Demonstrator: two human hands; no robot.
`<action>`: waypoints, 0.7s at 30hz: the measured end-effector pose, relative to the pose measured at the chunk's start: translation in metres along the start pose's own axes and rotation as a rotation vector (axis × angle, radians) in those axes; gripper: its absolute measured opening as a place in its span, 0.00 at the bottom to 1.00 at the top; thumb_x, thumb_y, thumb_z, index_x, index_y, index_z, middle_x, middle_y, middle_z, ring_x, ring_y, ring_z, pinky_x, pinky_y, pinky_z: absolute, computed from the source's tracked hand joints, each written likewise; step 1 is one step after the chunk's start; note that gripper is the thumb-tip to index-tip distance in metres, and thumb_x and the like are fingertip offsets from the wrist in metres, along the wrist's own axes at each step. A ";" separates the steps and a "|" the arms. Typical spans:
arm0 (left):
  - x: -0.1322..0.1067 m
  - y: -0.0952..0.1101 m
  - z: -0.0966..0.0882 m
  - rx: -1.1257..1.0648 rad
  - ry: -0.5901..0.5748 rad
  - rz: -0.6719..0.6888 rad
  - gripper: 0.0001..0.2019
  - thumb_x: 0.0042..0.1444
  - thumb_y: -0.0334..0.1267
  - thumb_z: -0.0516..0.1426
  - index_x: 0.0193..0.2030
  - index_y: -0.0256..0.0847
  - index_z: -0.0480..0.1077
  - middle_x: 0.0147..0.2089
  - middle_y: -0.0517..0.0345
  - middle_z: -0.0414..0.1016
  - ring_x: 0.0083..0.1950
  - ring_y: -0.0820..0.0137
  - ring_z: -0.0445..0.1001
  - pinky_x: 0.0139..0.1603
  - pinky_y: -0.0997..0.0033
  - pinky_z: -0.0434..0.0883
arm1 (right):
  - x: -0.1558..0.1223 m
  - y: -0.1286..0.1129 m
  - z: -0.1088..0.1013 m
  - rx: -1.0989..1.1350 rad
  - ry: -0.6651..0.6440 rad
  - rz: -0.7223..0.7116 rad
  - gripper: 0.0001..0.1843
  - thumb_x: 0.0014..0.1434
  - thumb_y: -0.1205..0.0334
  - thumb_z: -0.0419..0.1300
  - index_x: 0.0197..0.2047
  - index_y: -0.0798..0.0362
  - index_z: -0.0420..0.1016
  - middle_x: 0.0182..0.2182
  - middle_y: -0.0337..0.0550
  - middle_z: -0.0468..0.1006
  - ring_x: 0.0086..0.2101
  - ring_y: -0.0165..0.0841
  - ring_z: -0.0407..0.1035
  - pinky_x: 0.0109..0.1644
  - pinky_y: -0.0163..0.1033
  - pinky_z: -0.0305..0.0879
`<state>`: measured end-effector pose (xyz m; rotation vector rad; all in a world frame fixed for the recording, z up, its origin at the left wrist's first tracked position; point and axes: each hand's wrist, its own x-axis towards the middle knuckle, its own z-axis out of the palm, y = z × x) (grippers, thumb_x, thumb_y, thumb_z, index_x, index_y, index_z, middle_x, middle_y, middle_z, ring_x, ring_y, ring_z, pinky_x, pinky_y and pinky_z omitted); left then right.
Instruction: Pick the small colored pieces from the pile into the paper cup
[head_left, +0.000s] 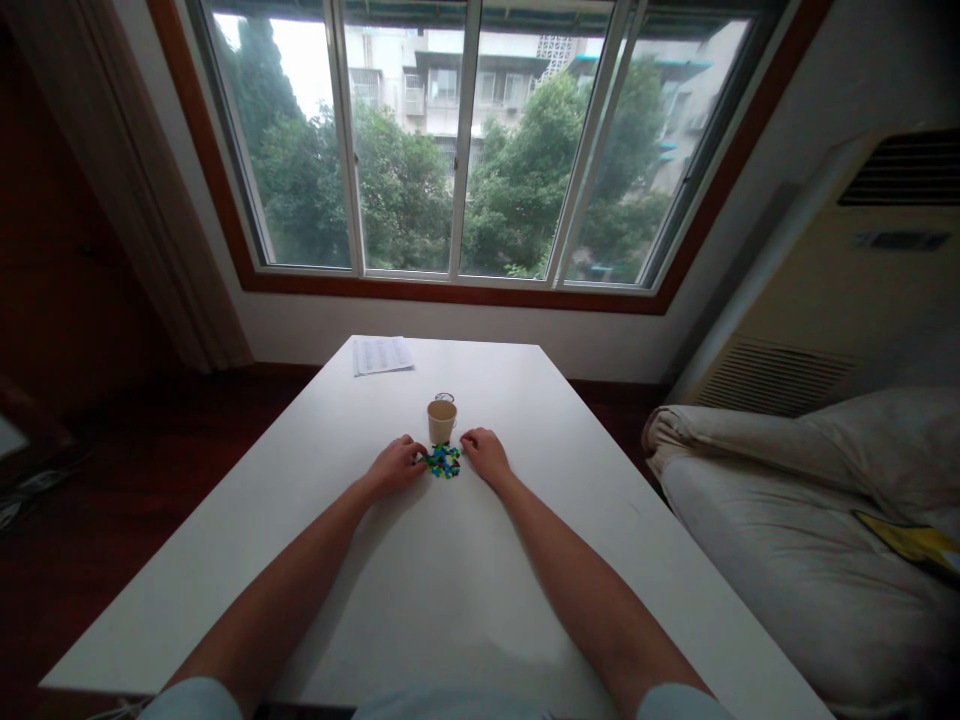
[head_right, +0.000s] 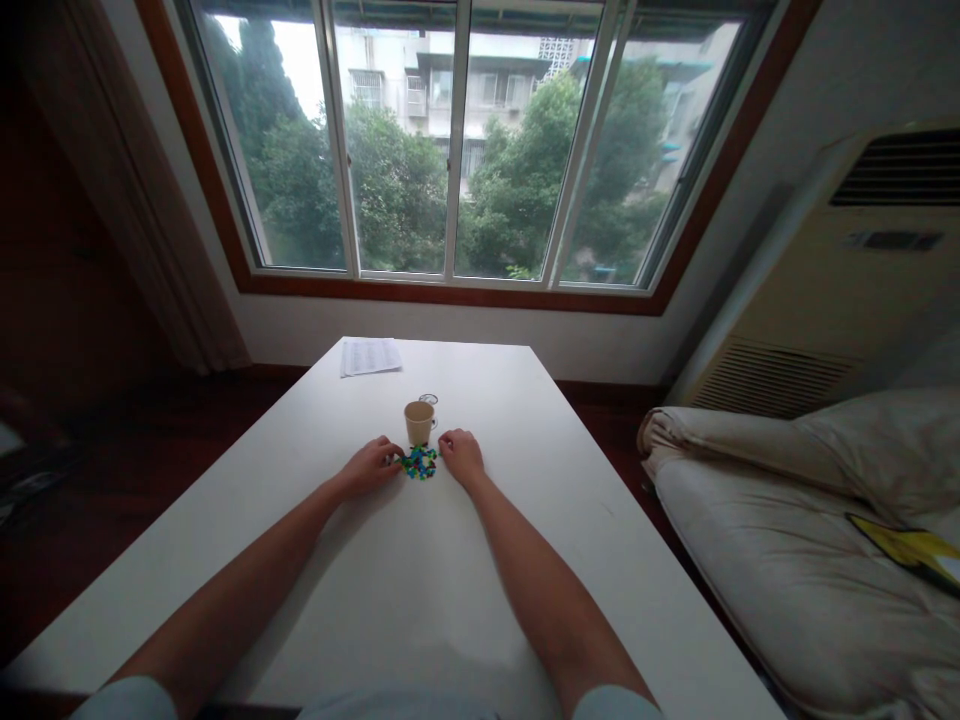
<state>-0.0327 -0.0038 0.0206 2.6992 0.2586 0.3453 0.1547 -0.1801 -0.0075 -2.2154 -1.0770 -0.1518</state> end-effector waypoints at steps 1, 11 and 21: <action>0.000 -0.001 -0.002 -0.012 -0.014 0.020 0.13 0.59 0.44 0.57 0.49 0.46 0.77 0.44 0.54 0.71 0.46 0.67 0.71 0.49 0.69 0.68 | -0.001 -0.002 0.000 -0.020 -0.012 -0.019 0.09 0.64 0.63 0.58 0.39 0.51 0.81 0.38 0.44 0.78 0.43 0.34 0.67 0.49 0.37 0.59; -0.002 0.004 -0.003 0.044 0.000 0.002 0.11 0.57 0.33 0.56 0.45 0.45 0.76 0.44 0.54 0.72 0.46 0.68 0.71 0.47 0.71 0.68 | -0.005 -0.009 0.001 -0.075 -0.056 -0.078 0.09 0.64 0.64 0.58 0.40 0.50 0.80 0.38 0.44 0.76 0.43 0.35 0.65 0.48 0.37 0.57; -0.001 0.010 0.011 0.155 0.088 0.045 0.09 0.62 0.33 0.52 0.42 0.42 0.74 0.42 0.53 0.72 0.46 0.66 0.71 0.48 0.69 0.66 | -0.007 -0.012 0.002 -0.059 -0.054 -0.134 0.09 0.64 0.64 0.58 0.40 0.51 0.80 0.37 0.43 0.76 0.42 0.34 0.65 0.47 0.35 0.57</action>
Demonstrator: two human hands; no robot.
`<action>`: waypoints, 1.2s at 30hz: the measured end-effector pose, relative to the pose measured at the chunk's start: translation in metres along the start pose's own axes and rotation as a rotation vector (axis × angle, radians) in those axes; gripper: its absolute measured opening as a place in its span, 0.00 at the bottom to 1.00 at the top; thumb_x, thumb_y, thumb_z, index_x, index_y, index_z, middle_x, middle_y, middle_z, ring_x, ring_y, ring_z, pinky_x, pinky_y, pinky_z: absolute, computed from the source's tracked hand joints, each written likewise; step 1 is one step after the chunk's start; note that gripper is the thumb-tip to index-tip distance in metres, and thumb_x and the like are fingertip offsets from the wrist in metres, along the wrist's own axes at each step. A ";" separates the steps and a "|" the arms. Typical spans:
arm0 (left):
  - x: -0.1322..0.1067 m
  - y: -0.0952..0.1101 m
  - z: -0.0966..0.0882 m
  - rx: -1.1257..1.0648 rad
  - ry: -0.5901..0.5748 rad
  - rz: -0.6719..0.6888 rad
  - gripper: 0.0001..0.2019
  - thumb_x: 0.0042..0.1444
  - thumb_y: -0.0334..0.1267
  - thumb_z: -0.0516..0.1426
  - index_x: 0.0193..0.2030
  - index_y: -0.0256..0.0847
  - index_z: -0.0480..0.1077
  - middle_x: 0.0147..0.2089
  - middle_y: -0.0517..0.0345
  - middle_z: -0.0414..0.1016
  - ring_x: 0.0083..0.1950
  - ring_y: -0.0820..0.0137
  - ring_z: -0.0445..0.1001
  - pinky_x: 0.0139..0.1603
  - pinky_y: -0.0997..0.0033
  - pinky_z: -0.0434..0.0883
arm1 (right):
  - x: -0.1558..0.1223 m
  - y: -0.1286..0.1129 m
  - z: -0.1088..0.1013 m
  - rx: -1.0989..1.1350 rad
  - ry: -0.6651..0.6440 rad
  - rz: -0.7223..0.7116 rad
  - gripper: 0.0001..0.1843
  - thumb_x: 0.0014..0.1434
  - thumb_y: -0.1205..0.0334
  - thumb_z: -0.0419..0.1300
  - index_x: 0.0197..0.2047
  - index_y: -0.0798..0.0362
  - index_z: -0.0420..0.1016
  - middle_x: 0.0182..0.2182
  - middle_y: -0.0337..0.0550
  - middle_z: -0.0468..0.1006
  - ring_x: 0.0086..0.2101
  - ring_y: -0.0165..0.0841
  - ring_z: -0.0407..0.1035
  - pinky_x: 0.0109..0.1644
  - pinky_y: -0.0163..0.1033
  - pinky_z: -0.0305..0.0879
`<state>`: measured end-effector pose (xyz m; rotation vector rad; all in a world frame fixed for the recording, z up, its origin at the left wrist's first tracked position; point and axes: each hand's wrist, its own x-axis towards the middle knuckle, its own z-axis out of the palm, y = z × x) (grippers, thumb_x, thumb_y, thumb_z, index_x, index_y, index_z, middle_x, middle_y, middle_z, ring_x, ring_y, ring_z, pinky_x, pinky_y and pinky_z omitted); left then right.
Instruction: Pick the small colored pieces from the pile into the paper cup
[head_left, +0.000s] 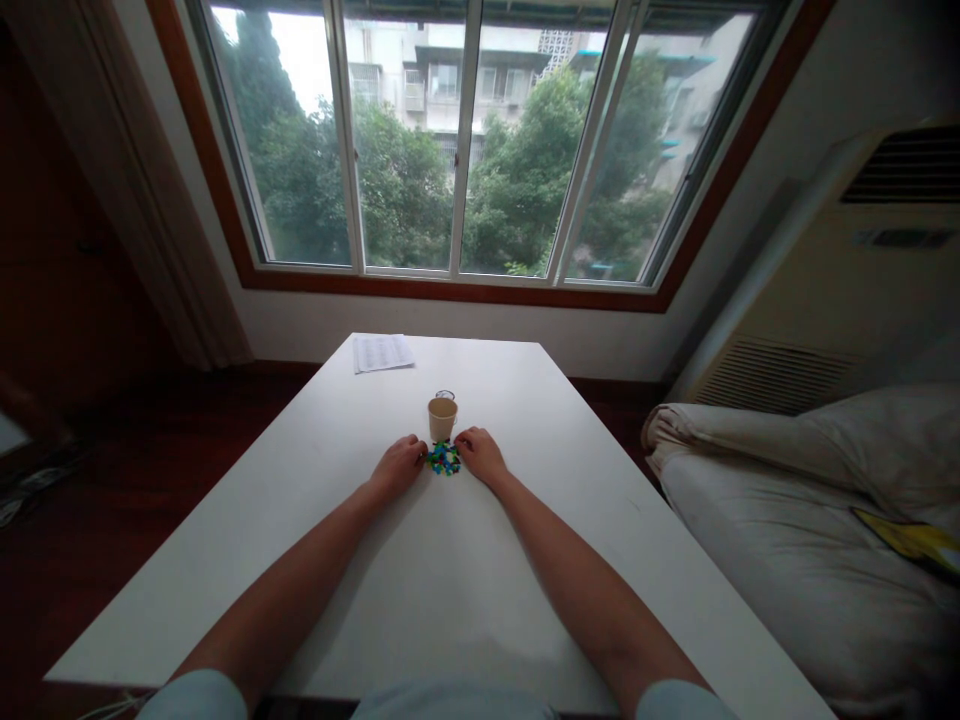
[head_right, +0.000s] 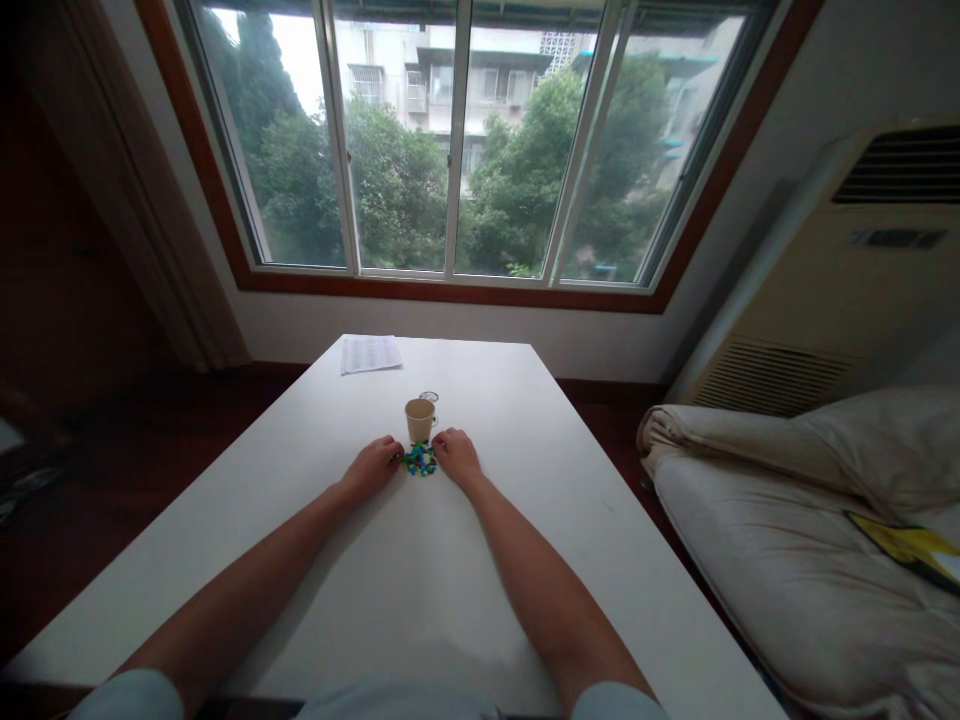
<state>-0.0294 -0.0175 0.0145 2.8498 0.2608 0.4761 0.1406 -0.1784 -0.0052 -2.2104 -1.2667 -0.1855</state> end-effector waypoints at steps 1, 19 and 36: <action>0.000 0.000 0.001 0.000 0.001 -0.002 0.09 0.62 0.33 0.52 0.41 0.42 0.74 0.42 0.52 0.72 0.46 0.66 0.71 0.48 0.69 0.66 | 0.000 0.000 0.000 0.005 0.001 -0.005 0.09 0.64 0.64 0.58 0.39 0.51 0.80 0.37 0.43 0.76 0.42 0.34 0.65 0.47 0.35 0.57; -0.003 0.023 -0.022 0.170 -0.099 -0.114 0.11 0.62 0.45 0.54 0.46 0.43 0.71 0.47 0.49 0.72 0.50 0.61 0.71 0.49 0.63 0.66 | -0.001 -0.004 -0.004 0.020 -0.019 0.007 0.09 0.64 0.64 0.58 0.40 0.51 0.80 0.38 0.43 0.76 0.42 0.34 0.65 0.48 0.36 0.57; -0.002 0.015 -0.013 0.212 -0.233 -0.194 0.13 0.67 0.44 0.47 0.49 0.41 0.68 0.48 0.45 0.74 0.47 0.60 0.76 0.45 0.63 0.69 | -0.001 -0.004 -0.004 0.007 -0.024 0.012 0.09 0.64 0.64 0.58 0.40 0.51 0.81 0.38 0.43 0.76 0.43 0.34 0.65 0.48 0.36 0.57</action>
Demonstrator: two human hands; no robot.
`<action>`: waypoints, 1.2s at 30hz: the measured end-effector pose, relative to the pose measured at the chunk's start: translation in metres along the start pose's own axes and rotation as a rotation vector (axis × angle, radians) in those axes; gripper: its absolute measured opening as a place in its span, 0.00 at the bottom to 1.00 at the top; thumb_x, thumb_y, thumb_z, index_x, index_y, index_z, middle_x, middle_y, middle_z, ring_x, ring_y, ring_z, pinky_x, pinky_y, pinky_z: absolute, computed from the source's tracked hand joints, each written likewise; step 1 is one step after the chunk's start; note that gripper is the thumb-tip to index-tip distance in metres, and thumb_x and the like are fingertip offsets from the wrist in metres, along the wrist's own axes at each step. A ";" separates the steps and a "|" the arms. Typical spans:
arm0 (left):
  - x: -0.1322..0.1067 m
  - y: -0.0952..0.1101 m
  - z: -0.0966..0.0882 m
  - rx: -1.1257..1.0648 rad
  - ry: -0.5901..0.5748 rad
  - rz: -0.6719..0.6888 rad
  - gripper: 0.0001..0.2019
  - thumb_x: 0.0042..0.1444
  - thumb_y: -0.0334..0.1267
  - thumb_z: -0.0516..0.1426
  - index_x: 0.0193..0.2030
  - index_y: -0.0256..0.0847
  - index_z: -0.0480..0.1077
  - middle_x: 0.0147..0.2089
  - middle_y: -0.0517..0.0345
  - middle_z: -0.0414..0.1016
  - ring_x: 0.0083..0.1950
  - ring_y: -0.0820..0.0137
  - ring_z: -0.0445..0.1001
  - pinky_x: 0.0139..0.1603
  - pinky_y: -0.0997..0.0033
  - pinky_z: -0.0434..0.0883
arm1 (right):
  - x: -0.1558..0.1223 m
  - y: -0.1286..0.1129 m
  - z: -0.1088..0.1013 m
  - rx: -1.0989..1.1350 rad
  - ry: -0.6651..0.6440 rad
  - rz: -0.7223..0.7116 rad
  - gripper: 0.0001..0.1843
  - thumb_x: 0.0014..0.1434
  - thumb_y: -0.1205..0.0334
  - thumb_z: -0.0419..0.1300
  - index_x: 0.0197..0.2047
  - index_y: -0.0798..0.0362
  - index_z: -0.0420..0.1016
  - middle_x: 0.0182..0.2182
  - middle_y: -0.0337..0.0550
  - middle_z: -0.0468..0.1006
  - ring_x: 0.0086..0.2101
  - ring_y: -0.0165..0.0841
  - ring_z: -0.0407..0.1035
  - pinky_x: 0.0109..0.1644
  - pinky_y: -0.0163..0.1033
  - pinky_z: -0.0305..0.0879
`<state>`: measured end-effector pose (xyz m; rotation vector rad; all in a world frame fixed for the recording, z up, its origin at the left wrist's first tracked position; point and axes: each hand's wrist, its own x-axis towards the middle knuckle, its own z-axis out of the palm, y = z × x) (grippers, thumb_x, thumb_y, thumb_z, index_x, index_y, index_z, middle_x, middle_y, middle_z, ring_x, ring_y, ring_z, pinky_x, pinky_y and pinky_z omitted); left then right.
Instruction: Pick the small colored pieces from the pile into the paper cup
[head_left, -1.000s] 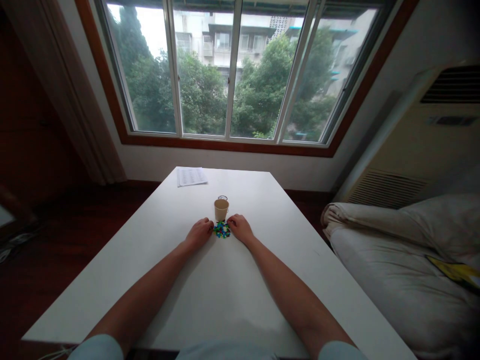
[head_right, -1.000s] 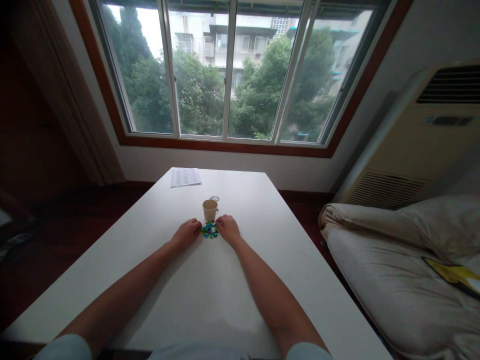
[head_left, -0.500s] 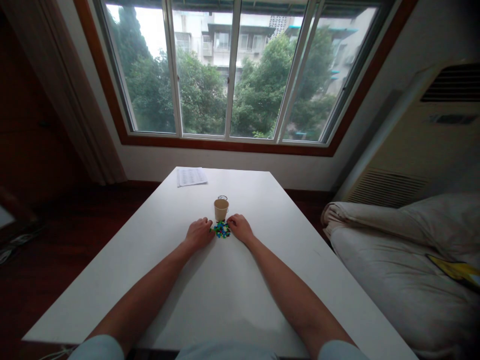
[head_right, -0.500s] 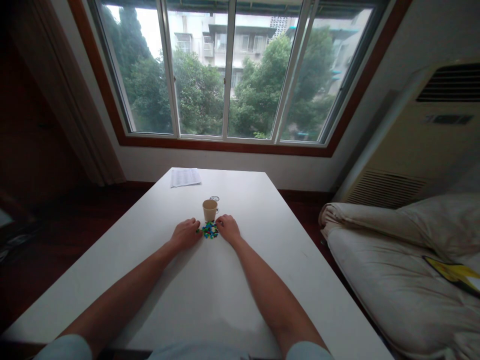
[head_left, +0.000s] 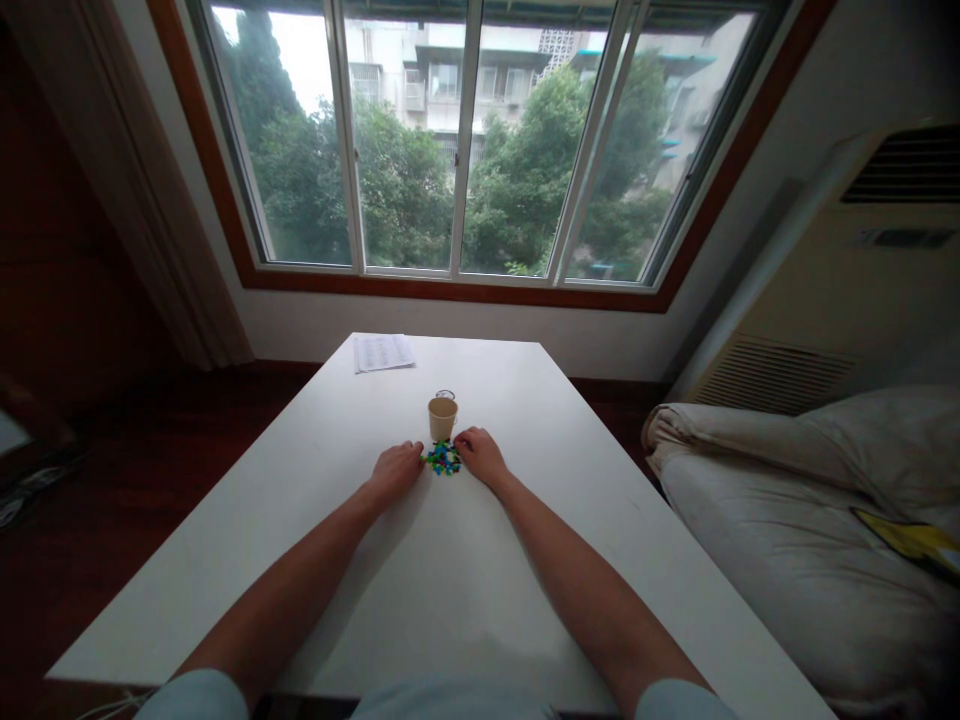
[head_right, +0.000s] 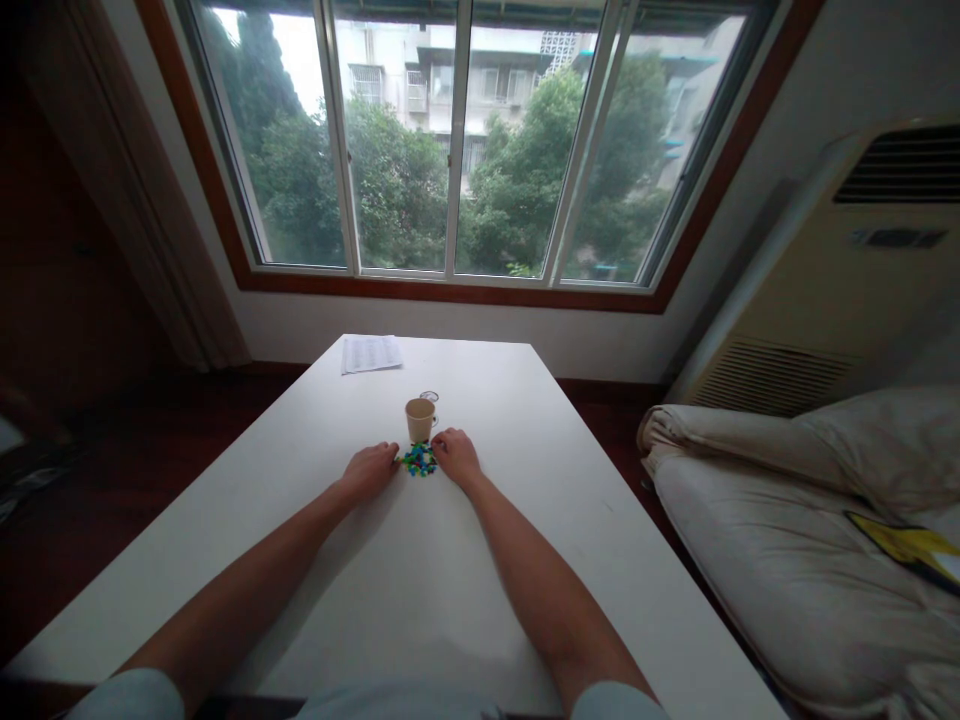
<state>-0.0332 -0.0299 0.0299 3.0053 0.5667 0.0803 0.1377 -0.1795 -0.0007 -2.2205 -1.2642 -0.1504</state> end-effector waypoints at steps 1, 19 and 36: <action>0.000 0.000 0.000 0.000 0.000 -0.001 0.13 0.67 0.43 0.47 0.49 0.41 0.67 0.47 0.45 0.74 0.47 0.60 0.76 0.45 0.64 0.69 | 0.000 0.000 0.000 -0.004 -0.002 0.003 0.09 0.64 0.65 0.58 0.40 0.51 0.81 0.38 0.43 0.76 0.42 0.34 0.65 0.48 0.36 0.57; -0.007 0.011 -0.003 -0.004 0.016 0.035 0.10 0.65 0.34 0.47 0.48 0.41 0.67 0.46 0.45 0.74 0.47 0.61 0.76 0.45 0.64 0.69 | 0.000 0.001 0.001 0.016 0.020 -0.012 0.09 0.64 0.64 0.58 0.40 0.51 0.81 0.38 0.43 0.77 0.43 0.33 0.66 0.48 0.36 0.57; -0.005 0.011 0.001 -0.039 0.106 0.085 0.12 0.68 0.40 0.47 0.45 0.43 0.70 0.46 0.49 0.72 0.48 0.63 0.72 0.46 0.67 0.67 | 0.001 0.001 0.001 0.015 0.009 -0.013 0.09 0.64 0.65 0.58 0.40 0.51 0.81 0.39 0.43 0.77 0.43 0.34 0.66 0.49 0.36 0.58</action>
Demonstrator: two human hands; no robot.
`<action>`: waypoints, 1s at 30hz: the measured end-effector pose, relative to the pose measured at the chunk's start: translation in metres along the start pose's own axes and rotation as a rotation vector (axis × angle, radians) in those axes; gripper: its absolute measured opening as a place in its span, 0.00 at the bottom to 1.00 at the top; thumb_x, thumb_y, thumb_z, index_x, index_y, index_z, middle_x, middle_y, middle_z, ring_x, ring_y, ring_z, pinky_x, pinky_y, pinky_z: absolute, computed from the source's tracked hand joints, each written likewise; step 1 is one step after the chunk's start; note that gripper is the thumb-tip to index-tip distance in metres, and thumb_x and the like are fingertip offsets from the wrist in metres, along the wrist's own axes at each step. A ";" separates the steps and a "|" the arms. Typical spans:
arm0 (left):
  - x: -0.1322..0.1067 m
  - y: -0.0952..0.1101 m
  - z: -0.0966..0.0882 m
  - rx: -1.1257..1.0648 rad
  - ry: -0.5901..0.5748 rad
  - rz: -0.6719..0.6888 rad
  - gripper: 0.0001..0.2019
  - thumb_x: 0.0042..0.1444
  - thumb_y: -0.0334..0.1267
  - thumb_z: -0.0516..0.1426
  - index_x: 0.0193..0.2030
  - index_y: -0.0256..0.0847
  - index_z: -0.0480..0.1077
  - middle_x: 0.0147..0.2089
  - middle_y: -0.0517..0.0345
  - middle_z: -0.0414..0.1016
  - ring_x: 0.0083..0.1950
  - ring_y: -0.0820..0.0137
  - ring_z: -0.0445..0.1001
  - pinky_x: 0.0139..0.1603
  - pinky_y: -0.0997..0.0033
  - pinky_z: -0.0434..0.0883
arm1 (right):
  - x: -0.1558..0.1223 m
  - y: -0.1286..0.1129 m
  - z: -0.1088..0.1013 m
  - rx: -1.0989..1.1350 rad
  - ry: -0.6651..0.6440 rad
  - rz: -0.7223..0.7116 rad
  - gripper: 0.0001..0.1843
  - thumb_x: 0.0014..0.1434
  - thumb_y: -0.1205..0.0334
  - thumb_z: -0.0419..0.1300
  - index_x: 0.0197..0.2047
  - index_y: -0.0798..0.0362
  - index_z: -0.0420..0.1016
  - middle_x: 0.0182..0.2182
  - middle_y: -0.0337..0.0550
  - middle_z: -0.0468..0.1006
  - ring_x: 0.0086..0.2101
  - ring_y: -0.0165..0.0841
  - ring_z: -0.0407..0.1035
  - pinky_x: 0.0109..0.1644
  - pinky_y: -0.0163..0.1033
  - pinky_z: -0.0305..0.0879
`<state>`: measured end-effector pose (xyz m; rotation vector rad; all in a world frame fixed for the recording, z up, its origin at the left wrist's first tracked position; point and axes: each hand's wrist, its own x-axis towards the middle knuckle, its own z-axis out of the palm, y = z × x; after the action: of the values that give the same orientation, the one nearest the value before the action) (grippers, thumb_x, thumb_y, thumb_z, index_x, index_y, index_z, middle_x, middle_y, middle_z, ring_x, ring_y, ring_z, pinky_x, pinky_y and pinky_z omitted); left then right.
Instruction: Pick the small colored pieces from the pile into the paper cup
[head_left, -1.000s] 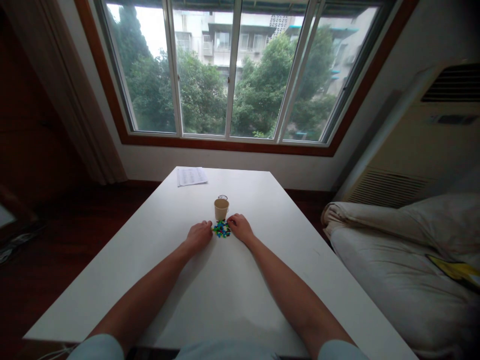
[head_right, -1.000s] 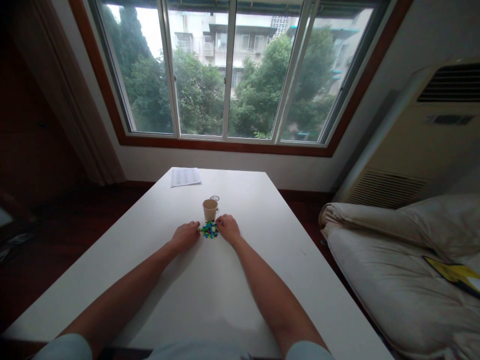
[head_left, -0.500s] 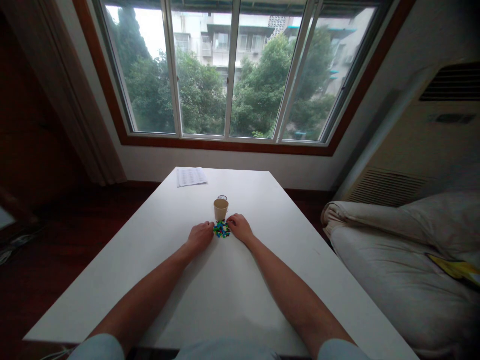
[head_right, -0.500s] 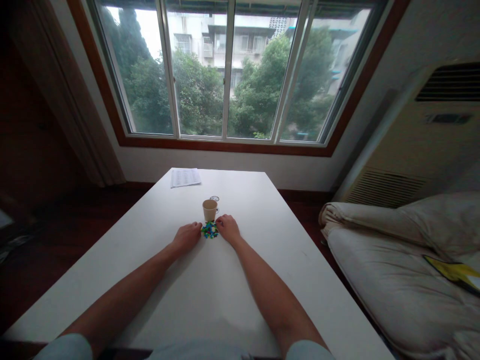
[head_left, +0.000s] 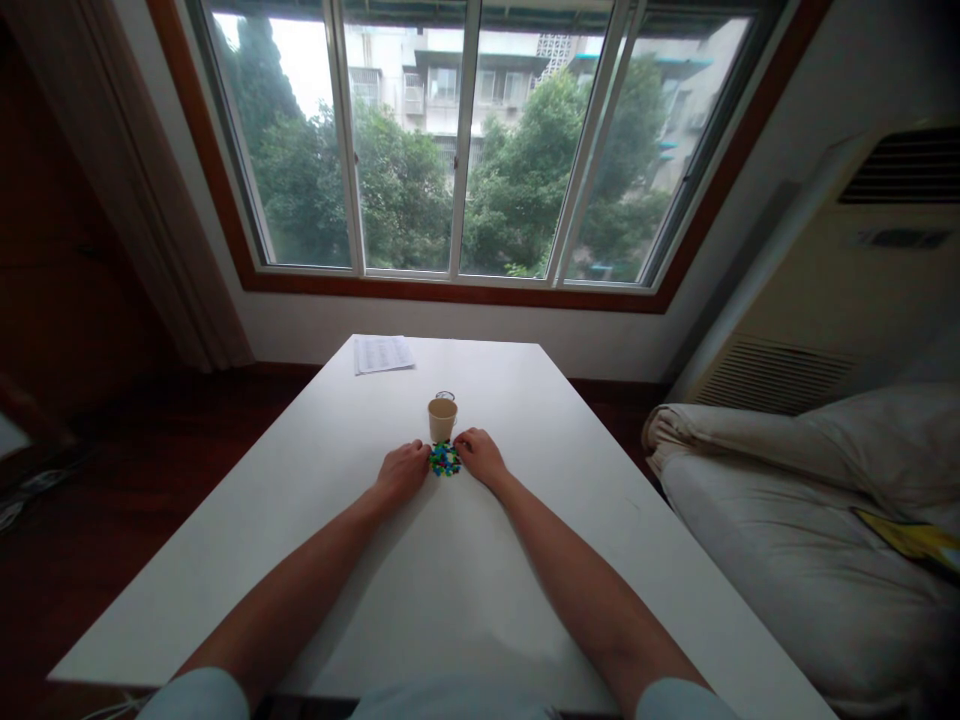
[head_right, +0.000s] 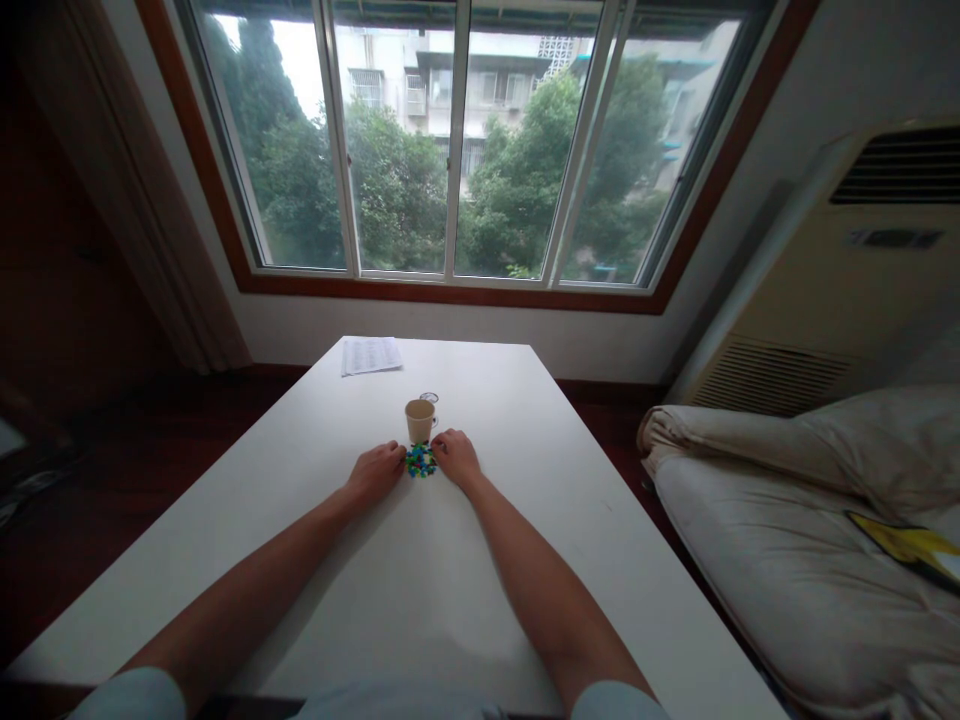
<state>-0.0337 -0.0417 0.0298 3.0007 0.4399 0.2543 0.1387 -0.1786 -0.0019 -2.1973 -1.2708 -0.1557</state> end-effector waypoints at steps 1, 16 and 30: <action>0.000 0.000 0.000 -0.005 0.002 -0.001 0.11 0.68 0.40 0.47 0.45 0.43 0.70 0.46 0.50 0.72 0.48 0.63 0.72 0.46 0.67 0.67 | 0.000 0.000 0.000 -0.002 0.002 0.001 0.09 0.64 0.65 0.58 0.40 0.51 0.81 0.39 0.43 0.77 0.43 0.34 0.66 0.49 0.36 0.58; 0.000 -0.006 0.002 -0.041 0.034 0.012 0.13 0.68 0.41 0.47 0.43 0.45 0.72 0.45 0.54 0.72 0.47 0.67 0.72 0.44 0.70 0.66 | 0.001 0.021 -0.010 0.013 -0.067 -0.036 0.10 0.60 0.64 0.62 0.46 0.51 0.78 0.34 0.41 0.72 0.38 0.33 0.64 0.45 0.36 0.59; 0.001 -0.005 0.001 -0.080 0.173 0.019 0.09 0.68 0.38 0.49 0.42 0.45 0.71 0.45 0.54 0.71 0.47 0.67 0.70 0.43 0.71 0.65 | 0.000 0.012 0.002 -0.036 -0.071 -0.078 0.07 0.61 0.67 0.61 0.41 0.50 0.79 0.36 0.43 0.71 0.41 0.34 0.63 0.46 0.36 0.58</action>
<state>-0.0339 -0.0370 0.0282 2.9174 0.4054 0.5225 0.1482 -0.1820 -0.0083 -2.2021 -1.4038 -0.1335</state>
